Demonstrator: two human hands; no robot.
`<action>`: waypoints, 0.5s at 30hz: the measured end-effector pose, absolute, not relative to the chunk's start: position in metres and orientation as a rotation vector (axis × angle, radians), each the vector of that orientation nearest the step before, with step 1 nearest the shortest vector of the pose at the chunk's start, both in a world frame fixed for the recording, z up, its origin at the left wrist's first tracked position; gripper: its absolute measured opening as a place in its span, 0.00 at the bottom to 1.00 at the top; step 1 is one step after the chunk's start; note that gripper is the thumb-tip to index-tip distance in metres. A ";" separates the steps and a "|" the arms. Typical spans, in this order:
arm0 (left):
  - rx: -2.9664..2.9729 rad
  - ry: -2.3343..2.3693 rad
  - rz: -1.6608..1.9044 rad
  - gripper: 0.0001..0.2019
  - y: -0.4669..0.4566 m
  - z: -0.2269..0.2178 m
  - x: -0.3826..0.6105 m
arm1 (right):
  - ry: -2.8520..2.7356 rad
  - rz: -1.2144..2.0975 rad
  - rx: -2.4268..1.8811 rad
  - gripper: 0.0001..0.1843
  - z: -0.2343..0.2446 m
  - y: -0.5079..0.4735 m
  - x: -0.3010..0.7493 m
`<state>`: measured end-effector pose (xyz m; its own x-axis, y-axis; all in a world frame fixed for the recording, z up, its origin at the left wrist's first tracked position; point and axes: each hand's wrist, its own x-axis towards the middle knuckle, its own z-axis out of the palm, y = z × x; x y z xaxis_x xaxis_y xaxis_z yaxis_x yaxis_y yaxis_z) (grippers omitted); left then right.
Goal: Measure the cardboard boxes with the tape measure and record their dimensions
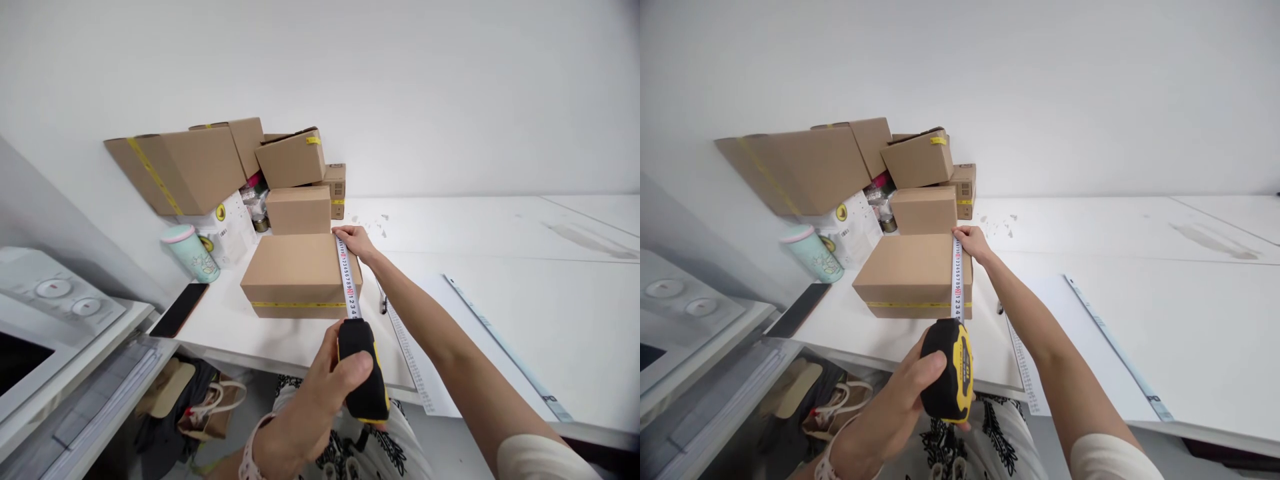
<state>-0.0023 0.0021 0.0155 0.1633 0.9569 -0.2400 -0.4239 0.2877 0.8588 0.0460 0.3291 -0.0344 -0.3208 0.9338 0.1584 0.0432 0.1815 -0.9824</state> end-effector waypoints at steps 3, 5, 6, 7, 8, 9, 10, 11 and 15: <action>0.691 0.945 1.100 0.40 -0.008 0.012 -0.002 | -1.615 1.247 -0.941 0.11 -0.035 0.329 0.046; 0.638 0.962 1.085 0.47 -0.014 0.008 -0.001 | -1.621 1.261 -0.947 0.11 -0.034 0.328 0.046; 0.620 0.972 1.082 0.50 -0.016 0.007 -0.001 | -1.615 1.273 -0.951 0.11 -0.034 0.328 0.046; 0.610 0.984 1.083 0.53 -0.019 0.006 0.000 | -1.607 1.282 -0.952 0.11 -0.034 0.328 0.046; 0.607 0.996 1.085 0.54 -0.020 0.006 0.000 | -1.599 1.288 -0.950 0.11 -0.035 0.328 0.046; 0.608 1.007 1.082 0.54 -0.022 0.008 0.000 | -1.590 1.294 -0.947 0.11 -0.035 0.328 0.046; 0.607 1.018 1.076 0.54 -0.024 0.010 0.000 | -1.582 1.300 -0.941 0.11 -0.036 0.328 0.047; 0.604 1.027 1.069 0.53 -0.025 0.012 -0.001 | -1.575 1.305 -0.935 0.11 -0.036 0.328 0.047; 0.591 1.061 1.045 0.51 -0.030 0.023 -0.006 | -1.567 1.317 -0.922 0.11 -0.036 0.326 0.047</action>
<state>-0.0064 -0.0302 0.0225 0.1094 0.9039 -0.4136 -0.4001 0.4209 0.8141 0.0473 0.3259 -0.0363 -0.3506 0.9238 0.1539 0.0076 0.1671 -0.9859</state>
